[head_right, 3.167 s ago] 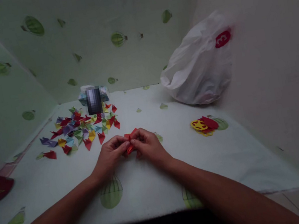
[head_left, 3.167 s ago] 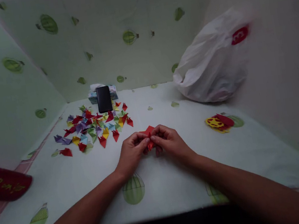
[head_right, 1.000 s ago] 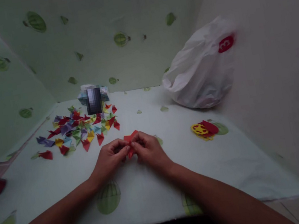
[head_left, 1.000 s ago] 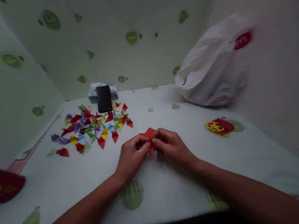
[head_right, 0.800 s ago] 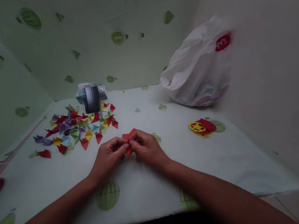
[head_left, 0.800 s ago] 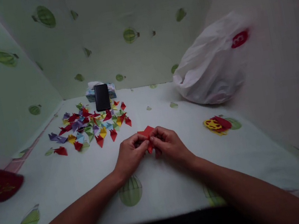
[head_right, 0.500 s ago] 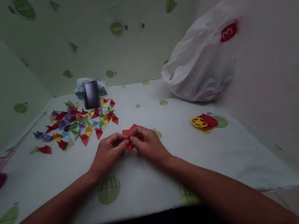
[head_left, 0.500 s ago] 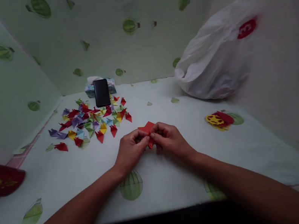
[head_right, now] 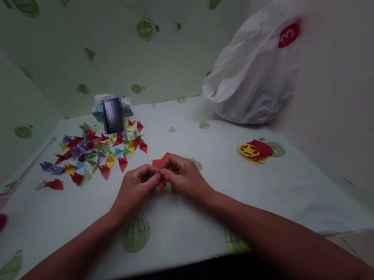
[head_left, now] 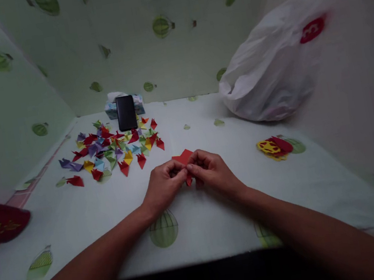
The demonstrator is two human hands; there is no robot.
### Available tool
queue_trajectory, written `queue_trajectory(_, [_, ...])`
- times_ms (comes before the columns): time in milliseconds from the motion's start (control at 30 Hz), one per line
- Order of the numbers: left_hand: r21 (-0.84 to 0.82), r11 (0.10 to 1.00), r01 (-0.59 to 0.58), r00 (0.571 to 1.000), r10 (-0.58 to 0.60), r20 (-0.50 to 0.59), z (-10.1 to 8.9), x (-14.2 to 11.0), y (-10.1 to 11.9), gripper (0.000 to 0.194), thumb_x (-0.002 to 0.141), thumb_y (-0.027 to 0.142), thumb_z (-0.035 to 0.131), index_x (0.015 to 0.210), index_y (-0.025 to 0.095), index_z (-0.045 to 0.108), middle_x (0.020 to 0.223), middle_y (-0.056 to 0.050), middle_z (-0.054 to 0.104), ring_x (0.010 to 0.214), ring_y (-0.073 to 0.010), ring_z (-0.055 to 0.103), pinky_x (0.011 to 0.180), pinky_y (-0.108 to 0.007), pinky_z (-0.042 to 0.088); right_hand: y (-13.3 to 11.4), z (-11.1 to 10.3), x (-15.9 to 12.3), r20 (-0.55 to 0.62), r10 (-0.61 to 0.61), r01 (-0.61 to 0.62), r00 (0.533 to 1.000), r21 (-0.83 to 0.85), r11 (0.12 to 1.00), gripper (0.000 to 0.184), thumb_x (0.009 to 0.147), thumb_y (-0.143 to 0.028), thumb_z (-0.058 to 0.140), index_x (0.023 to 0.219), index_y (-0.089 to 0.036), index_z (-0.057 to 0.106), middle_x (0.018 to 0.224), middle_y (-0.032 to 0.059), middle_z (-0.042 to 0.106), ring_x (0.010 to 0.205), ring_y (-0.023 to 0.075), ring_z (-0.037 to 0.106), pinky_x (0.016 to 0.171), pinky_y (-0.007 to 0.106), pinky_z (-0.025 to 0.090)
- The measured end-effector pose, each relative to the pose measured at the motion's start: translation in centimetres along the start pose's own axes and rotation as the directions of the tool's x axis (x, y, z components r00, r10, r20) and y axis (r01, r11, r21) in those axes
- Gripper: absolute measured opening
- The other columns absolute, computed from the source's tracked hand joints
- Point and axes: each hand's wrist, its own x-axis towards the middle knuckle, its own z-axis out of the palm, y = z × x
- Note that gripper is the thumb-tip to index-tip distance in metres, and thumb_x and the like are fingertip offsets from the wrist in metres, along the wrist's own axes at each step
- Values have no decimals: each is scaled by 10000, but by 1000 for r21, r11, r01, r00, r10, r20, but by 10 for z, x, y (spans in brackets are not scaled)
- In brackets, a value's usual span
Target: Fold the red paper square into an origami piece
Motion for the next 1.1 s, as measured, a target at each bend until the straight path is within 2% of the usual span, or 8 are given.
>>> queue_trajectory(200, [-12, 1000, 19, 999, -19, 32, 0, 1, 3, 183, 816, 298, 629, 689, 167, 652, 607, 23, 585, 539, -95, 437, 540, -235, 345, 2, -3, 0, -33, -9, 5, 999, -126, 992, 250, 927, -355, 573, 735, -197, 550, 592, -15, 624, 453, 96, 531, 458, 236, 424])
queue_trajectory(300, [-60, 996, 63, 997, -60, 51, 0, 1, 3, 185, 804, 318, 635, 689, 174, 636, 590, 32, 563, 503, -89, 411, 511, -236, 335, 1, -5, 1, -49, -19, 14, 999, -101, 995, 307, 955, -388, 543, 711, -201, 530, 592, -30, 575, 447, 91, 529, 458, 237, 419])
queue_trajectory(433, [-81, 992, 95, 994, -90, 67, 0, 0, 4, 201, 792, 344, 644, 692, 171, 629, 603, 23, 566, 500, -86, 407, 492, -232, 316, 0, -7, 3, 11, -5, 5, 1000, -17, 1000, 283, 928, -442, 606, 786, -201, 557, 650, -15, 628, 512, 107, 568, 494, 242, 466])
queue_trajectory(600, [-47, 996, 72, 993, -67, 96, -1, 0, 6, 186, 784, 320, 643, 675, 170, 627, 573, 33, 542, 501, -85, 398, 500, -231, 309, 2, -8, 3, 37, -17, 23, 999, -148, 989, 251, 914, -367, 624, 741, -194, 564, 600, -18, 617, 489, 108, 566, 485, 238, 428])
queue_trajectory(733, [-42, 997, 63, 995, -59, 78, -1, 1, 5, 182, 788, 304, 639, 664, 173, 617, 588, 32, 567, 499, -84, 397, 507, -233, 310, 2, -9, 4, -22, -21, 20, 1000, -54, 998, 300, 949, -404, 570, 733, -197, 541, 616, -29, 589, 465, 89, 526, 480, 237, 436])
queue_trajectory(900, [-18, 1000, 21, 999, -21, 24, -2, 1, 2, 213, 815, 327, 645, 678, 165, 633, 609, 23, 576, 540, -95, 428, 528, -233, 322, 1, -6, 4, 50, 11, -11, 999, -3, 1000, 278, 884, -429, 672, 778, -197, 564, 655, -11, 650, 518, 104, 567, 486, 231, 475])
queue_trajectory(967, [-56, 998, -3, 1000, 4, 27, -2, 1, 1, 216, 831, 351, 644, 732, 159, 653, 636, 16, 585, 573, -105, 461, 551, -236, 355, 1, -6, 3, 24, 0, 0, 1000, -10, 1000, 274, 875, -417, 681, 762, -197, 564, 644, -11, 649, 515, 104, 566, 480, 230, 476])
queue_trajectory(1100, [-200, 979, -30, 999, 33, 13, -1, 0, 0, 282, 881, 420, 614, 947, 149, 658, 806, -19, 628, 670, -126, 539, 619, -255, 457, 3, -5, 3, -123, -35, 36, 992, 6, 999, 244, 865, -396, 683, 767, -205, 569, 624, -26, 607, 493, 101, 538, 461, 238, 475])
